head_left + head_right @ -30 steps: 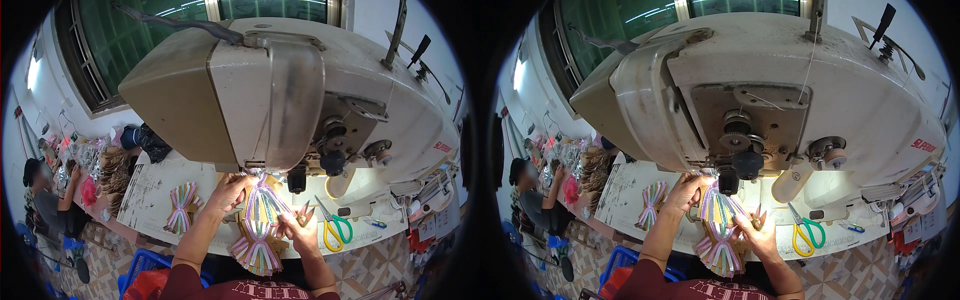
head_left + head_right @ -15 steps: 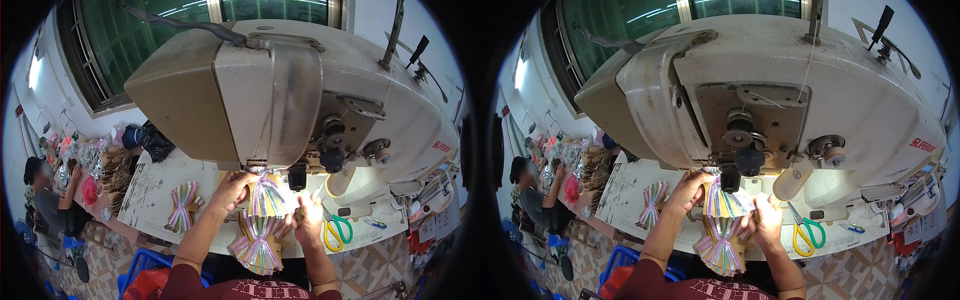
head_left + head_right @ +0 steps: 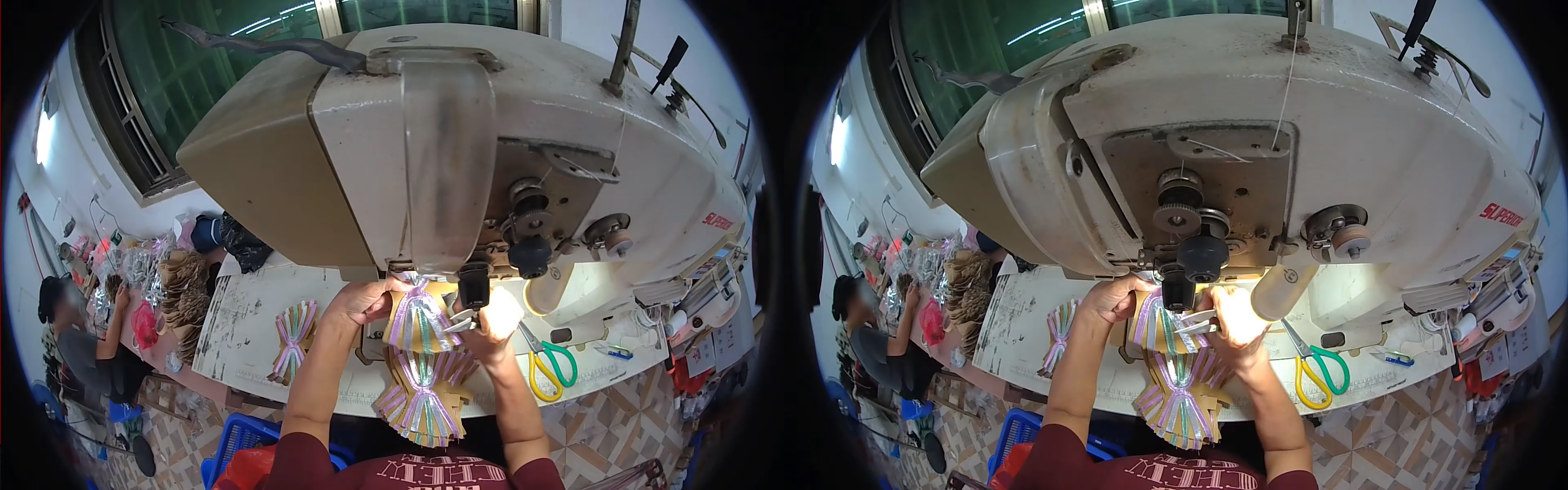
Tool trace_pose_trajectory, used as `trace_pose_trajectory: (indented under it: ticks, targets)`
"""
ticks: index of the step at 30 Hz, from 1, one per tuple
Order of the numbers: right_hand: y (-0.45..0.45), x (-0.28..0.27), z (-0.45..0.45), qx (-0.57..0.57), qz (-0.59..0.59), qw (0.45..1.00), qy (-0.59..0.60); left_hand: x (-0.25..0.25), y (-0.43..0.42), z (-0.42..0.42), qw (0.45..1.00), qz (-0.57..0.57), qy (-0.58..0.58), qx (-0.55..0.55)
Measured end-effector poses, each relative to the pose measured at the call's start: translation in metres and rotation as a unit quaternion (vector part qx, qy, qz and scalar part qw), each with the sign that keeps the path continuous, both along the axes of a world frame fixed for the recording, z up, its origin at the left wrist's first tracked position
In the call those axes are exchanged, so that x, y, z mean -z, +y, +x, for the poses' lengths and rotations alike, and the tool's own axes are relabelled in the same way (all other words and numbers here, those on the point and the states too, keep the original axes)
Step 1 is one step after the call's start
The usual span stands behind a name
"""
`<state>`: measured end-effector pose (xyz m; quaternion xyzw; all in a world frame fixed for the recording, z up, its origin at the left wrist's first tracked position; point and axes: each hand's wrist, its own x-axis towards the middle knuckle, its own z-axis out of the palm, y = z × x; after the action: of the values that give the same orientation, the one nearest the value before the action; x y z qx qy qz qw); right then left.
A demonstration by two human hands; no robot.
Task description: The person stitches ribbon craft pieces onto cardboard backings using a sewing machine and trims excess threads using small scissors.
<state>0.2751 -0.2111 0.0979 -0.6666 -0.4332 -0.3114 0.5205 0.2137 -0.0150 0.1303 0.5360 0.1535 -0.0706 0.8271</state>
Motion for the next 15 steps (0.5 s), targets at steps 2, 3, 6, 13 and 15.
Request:
trace_pose_trajectory:
  ticks: [2,3,6,13,15]
  targets:
    - [-0.001,0.016,0.01,0.006,-0.032,0.999,0.001,-0.001,-0.002,-0.002,1.0,0.026,-0.017,0.006]
    - [0.001,0.006,0.014,0.04,-0.013,0.997,-0.068,-0.005,-0.004,-0.004,0.998,0.037,-0.039,0.022]
    - [0.013,0.007,0.006,0.116,0.111,0.986,0.033,-0.015,-0.013,-0.008,0.996,0.066,-0.06,-0.017]
    - [-0.012,-0.013,-0.015,-0.278,0.284,0.739,0.544,-0.018,-0.033,-0.018,0.985,0.082,-0.106,-0.108]
    - [-0.02,-0.01,-0.017,-0.296,0.254,0.718,0.576,-0.014,-0.043,-0.019,0.974,0.092,-0.132,-0.158]
